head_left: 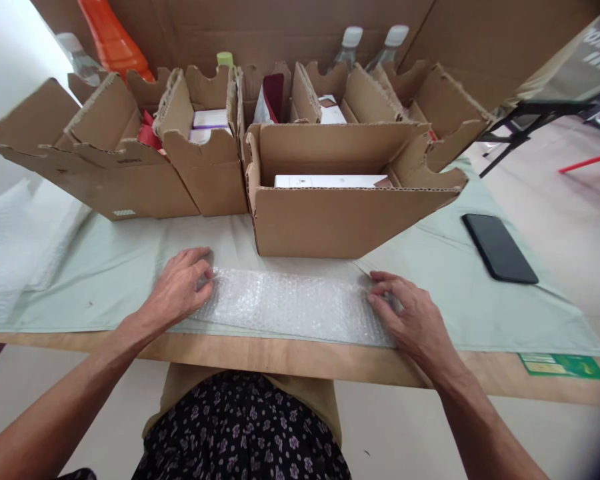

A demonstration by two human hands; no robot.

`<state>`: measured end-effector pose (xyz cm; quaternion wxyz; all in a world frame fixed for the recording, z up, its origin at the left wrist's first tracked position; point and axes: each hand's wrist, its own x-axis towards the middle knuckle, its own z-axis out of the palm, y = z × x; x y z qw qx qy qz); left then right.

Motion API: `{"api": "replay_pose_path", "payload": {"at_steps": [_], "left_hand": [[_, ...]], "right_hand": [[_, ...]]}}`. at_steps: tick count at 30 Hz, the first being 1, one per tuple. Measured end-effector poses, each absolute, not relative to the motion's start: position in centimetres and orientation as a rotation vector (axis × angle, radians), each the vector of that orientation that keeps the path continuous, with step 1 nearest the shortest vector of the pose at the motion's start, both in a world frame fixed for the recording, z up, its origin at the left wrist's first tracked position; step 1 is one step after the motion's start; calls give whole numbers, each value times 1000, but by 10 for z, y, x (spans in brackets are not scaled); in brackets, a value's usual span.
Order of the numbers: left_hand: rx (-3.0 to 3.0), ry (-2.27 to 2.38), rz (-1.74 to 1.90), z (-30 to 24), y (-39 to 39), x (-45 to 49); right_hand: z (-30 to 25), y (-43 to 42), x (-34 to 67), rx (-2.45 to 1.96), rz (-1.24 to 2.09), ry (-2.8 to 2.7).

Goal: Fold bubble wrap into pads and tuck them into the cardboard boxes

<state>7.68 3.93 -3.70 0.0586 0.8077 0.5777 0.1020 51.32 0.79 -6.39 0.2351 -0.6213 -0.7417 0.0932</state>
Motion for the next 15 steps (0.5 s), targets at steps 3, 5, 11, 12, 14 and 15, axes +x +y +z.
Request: {"api": "replay_pose_path", "payload": {"at_steps": [3,5,11,12,14,15], "left_hand": [[2375,1746,323,-30,29,79],[2295,1801,317,-27,24,78],[2267,1896,69,-24,27,76],[2275,1868,21,-23,29,77],[2289,1817,-29,-22,31,79],[2298,1797,-37,-21,31,81]], "right_hand": [[-62,6,515,-1768,188,-2012],[-63,7,516,-1821,127,-2062],[-64,4,513,-1812,147,-2165],[-62,2,512,-1795,156,-2161],[-59,-1,507,-1747,179,-2163],[-57,-3,505,-1722,199,-2166]]}}
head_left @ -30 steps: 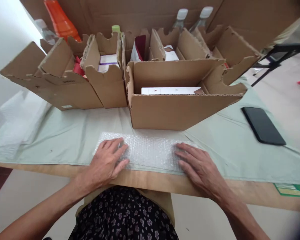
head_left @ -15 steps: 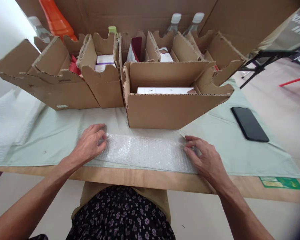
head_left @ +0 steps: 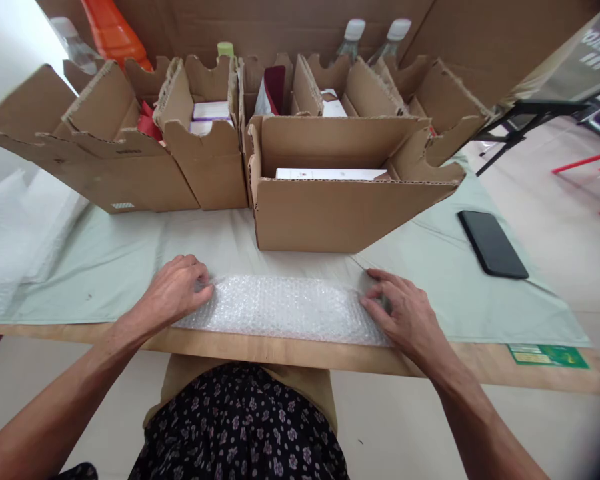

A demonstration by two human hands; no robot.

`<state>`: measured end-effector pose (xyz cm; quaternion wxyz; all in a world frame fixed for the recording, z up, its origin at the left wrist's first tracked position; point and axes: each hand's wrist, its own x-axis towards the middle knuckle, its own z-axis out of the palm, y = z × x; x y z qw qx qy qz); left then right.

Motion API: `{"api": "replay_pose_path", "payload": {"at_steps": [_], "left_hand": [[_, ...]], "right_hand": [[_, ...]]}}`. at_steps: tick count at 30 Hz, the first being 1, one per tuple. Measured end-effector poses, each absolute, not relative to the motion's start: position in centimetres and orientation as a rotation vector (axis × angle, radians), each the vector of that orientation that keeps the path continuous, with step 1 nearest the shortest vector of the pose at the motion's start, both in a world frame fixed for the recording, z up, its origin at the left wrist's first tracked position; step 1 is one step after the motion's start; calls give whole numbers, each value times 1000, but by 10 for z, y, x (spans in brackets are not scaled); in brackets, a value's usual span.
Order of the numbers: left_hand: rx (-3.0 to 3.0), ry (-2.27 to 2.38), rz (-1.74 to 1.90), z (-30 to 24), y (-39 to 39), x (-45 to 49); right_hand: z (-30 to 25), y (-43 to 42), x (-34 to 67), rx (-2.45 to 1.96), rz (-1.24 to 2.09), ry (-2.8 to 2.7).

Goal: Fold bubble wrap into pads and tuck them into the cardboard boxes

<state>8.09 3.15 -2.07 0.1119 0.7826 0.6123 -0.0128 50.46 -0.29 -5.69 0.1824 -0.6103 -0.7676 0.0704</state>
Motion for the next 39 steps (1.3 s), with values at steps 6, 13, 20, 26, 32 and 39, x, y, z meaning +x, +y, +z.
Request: {"api": "replay_pose_path", "payload": {"at_steps": [6,13,20,26,32,39], "left_hand": [[2314,1744,-136,-9,22,79],[2691,1809,-22,18,75,57],[2972,1708,506,12,100,74],[2666,1334,906,-25,-39,56],[2660,1625,739,-60,-141,35],[2670,1717,856,-102,-153,28]], "right_hand": [[-46,-10,502,-1898,327,-2076],[-25,-59,442,-1544,1035,-2054],[-49,-101,389,-1130,527,-2247],[-65,-94,391,-917,177,-2565],[-75,-70,331,-657,195,-2677],[-61,-63,300,-662,375,-2385]]}}
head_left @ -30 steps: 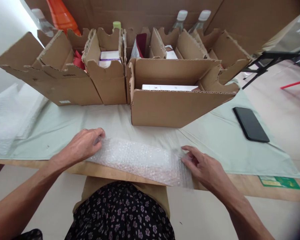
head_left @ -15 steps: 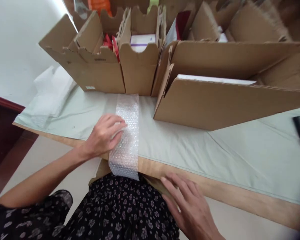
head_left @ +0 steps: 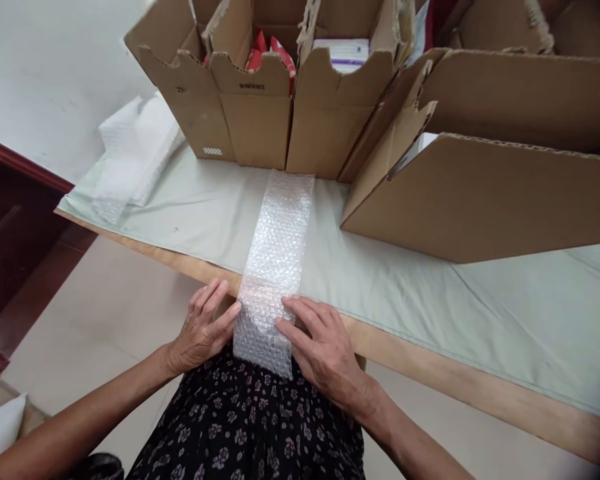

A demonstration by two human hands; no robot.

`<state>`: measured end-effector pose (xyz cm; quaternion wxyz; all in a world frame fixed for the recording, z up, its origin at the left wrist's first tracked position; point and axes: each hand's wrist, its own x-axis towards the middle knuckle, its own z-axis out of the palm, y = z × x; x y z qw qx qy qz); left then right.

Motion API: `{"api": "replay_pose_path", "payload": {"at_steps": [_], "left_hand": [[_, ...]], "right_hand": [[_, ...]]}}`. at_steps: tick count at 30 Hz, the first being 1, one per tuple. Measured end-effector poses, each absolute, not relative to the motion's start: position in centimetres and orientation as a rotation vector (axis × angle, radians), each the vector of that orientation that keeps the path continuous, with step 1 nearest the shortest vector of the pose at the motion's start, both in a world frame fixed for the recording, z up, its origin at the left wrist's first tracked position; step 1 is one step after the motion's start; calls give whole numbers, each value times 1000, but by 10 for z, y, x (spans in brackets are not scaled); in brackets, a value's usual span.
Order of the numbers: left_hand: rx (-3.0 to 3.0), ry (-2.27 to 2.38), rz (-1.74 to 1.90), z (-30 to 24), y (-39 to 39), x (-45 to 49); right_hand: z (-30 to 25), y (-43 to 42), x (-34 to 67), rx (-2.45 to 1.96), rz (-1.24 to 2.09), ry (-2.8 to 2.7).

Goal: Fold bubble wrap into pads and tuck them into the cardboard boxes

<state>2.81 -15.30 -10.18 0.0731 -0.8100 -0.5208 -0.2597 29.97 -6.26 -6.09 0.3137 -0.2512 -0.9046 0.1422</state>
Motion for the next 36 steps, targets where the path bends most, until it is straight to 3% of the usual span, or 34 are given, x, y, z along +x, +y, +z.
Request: {"api": "replay_pose_path", "payload": {"at_steps": [4,8,11,17,25,32,36], "left_hand": [[-2486,-1563,-1204,-71,-145,47],[-2371,-1935,-1522,-41,-130,70],[-2139,-2318,-1422,-39,-113,77],[-2098,-2385,-1264,-48,-88,74],[-2181,-2174,-950,-54,-76,76],[-2314,-1801,-1062,-47,-102,71],[-2412,-1818,-1167,-48,-105,73]], "right_hand": [[-51,-62,290,-789,666,-2149],[-52,-61,284,-988,875,-2004],[-58,-60,284,-1140,898,-1919],[-54,-58,293,-997,356,-2076],[-54,-44,291,-831,374,-2554],[-52,-39,290,-796,386,-2430],[-48,-37,288,-836,543,-2358]]}}
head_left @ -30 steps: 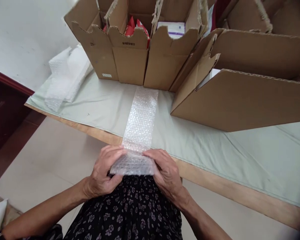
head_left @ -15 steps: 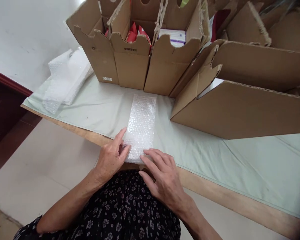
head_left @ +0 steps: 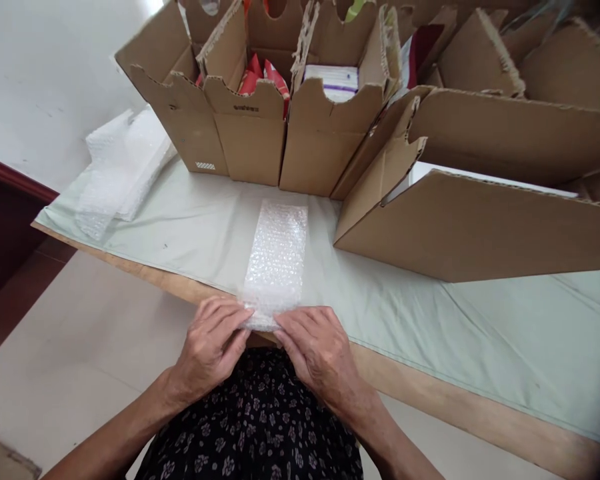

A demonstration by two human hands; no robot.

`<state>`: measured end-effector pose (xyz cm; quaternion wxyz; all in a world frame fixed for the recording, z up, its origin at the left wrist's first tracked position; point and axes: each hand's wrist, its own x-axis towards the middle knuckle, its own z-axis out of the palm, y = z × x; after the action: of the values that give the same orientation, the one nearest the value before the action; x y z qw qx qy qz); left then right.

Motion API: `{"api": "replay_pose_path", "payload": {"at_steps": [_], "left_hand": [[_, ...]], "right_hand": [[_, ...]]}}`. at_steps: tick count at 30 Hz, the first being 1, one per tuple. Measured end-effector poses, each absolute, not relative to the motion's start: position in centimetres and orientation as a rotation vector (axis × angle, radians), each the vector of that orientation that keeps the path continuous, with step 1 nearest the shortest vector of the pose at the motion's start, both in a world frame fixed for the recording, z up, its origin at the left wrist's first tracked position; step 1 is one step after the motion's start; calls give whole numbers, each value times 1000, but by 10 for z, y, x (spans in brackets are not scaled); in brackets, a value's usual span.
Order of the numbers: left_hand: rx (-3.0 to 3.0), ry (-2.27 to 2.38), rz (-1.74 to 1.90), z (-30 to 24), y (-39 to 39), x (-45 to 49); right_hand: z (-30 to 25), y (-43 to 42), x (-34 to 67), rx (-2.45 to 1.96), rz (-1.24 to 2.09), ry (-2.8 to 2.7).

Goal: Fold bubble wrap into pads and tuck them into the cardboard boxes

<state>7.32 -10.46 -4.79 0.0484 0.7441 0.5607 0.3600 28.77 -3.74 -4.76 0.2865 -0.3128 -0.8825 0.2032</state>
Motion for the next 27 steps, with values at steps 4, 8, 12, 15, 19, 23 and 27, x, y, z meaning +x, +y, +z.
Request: {"api": "replay_pose_path", "payload": {"at_steps": [4,8,12,15,19,23,27], "left_hand": [[2132,1722,1189,-45,-92,79],[2052,1769,1210,-43,-85,81],[2056,1801,1196,-48,-82,79],[2068,1837,1165,-52,-76,78],[2103,1925,1133,-51,-74,79],[2211,1821,1098,-43,-82,76],[2204,1660,1041,-38,-78,73]], "right_hand": [[-49,-32,287,-914,628,-2286],[-46,-32,291,-948,575,-2202],[-40,-40,296,-932,398,-2189],[-42,-39,296,-876,324,-2365],[-48,-25,292,-853,312,-2548],[-47,-13,290,-845,501,-2454],[-41,-8,292,-897,760,-2344]]}}
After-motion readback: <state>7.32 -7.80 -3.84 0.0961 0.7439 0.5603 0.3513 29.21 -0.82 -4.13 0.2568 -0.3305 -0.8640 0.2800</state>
